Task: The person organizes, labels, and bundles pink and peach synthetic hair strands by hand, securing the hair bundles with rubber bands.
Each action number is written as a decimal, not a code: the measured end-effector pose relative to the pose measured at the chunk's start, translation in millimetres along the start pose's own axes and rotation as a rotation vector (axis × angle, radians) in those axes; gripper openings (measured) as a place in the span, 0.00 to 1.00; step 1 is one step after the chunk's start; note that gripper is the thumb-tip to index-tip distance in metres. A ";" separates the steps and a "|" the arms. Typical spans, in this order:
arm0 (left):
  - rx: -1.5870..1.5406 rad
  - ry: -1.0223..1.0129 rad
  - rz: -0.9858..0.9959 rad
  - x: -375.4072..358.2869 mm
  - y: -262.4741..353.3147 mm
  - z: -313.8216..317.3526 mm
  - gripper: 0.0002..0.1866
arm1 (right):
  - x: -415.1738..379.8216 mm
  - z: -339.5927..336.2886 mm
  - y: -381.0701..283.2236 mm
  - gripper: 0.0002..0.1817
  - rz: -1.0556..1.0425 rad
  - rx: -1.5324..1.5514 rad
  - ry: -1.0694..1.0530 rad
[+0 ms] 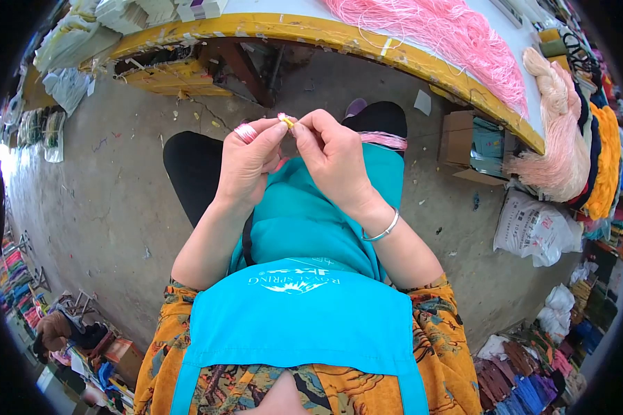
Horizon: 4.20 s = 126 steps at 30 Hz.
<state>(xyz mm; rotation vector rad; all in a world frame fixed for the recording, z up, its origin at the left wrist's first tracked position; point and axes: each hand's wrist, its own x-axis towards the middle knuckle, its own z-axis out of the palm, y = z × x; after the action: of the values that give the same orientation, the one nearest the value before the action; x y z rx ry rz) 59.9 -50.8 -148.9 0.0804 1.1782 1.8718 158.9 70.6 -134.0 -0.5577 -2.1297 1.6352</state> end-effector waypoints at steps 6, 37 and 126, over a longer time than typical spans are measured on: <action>0.017 0.004 -0.034 -0.2 2.9 2.7 0.11 | 0.0 -1.6 1.0 0.06 -0.171 -0.214 0.041; 0.275 0.197 0.014 11.5 -17.3 -14.2 0.07 | 9.8 2.4 37.0 0.05 -0.648 -0.802 0.012; -0.012 -0.170 0.134 2.8 4.9 -10.4 0.09 | 17.4 -11.8 1.4 0.07 0.271 0.454 0.020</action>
<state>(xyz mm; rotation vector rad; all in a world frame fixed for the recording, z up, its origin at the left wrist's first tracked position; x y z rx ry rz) 50.1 -56.7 -152.0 0.3125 1.0660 1.9461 150.6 89.8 -131.4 -0.7280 -1.6376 2.1632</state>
